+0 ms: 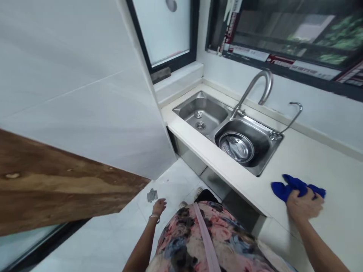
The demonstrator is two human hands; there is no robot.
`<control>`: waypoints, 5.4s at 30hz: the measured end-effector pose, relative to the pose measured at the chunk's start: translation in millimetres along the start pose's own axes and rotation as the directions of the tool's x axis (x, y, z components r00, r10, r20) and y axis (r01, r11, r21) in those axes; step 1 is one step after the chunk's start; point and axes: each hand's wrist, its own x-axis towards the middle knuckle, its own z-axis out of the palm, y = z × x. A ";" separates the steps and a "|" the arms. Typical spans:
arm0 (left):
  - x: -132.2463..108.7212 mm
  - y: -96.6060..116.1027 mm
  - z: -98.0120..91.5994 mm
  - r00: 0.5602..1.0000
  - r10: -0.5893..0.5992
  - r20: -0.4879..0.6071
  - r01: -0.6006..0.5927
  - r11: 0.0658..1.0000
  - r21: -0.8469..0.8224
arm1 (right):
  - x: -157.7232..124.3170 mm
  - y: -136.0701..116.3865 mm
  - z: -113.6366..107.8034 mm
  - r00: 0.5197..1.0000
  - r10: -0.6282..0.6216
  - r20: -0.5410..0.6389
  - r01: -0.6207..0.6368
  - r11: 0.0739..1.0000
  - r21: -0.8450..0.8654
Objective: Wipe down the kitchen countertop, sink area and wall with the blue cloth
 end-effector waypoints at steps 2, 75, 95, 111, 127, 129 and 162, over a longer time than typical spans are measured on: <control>28.1 41.6 -6.1 0.996 0.094 -0.011 -0.094 0.996 -0.007 | -2.1 1.1 3.1 0.992 0.120 -0.027 -0.120 0.993 0.010; 211.0 441.6 37.3 0.835 0.241 -0.494 0.077 0.839 0.539 | 5.2 -31.1 6.3 0.983 0.184 0.019 -0.183 0.982 -0.056; 214.9 436.0 35.9 0.825 0.258 -0.503 0.061 0.845 0.532 | 157.9 -89.6 116.0 0.986 0.154 0.070 -0.153 0.988 -0.013; 218.2 432.5 36.4 0.814 0.266 -0.516 0.040 0.861 0.507 | 231.8 -95.4 149.6 0.946 -0.099 0.309 0.118 0.992 -0.046; 212.8 433.1 38.0 0.803 0.298 -0.516 -0.023 0.881 0.473 | 239.4 -141.3 151.5 0.890 0.000 0.457 0.104 0.974 -0.202; 212.2 433.3 37.7 0.802 0.304 -0.514 -0.031 0.881 0.473 | 232.7 -143.4 146.3 0.892 -0.022 0.451 0.119 0.975 -0.188; 235.3 420.0 34.3 0.748 0.309 -0.588 0.005 0.882 0.471 | 272.4 0.8 126.8 0.910 0.415 0.006 -0.374 0.827 -0.419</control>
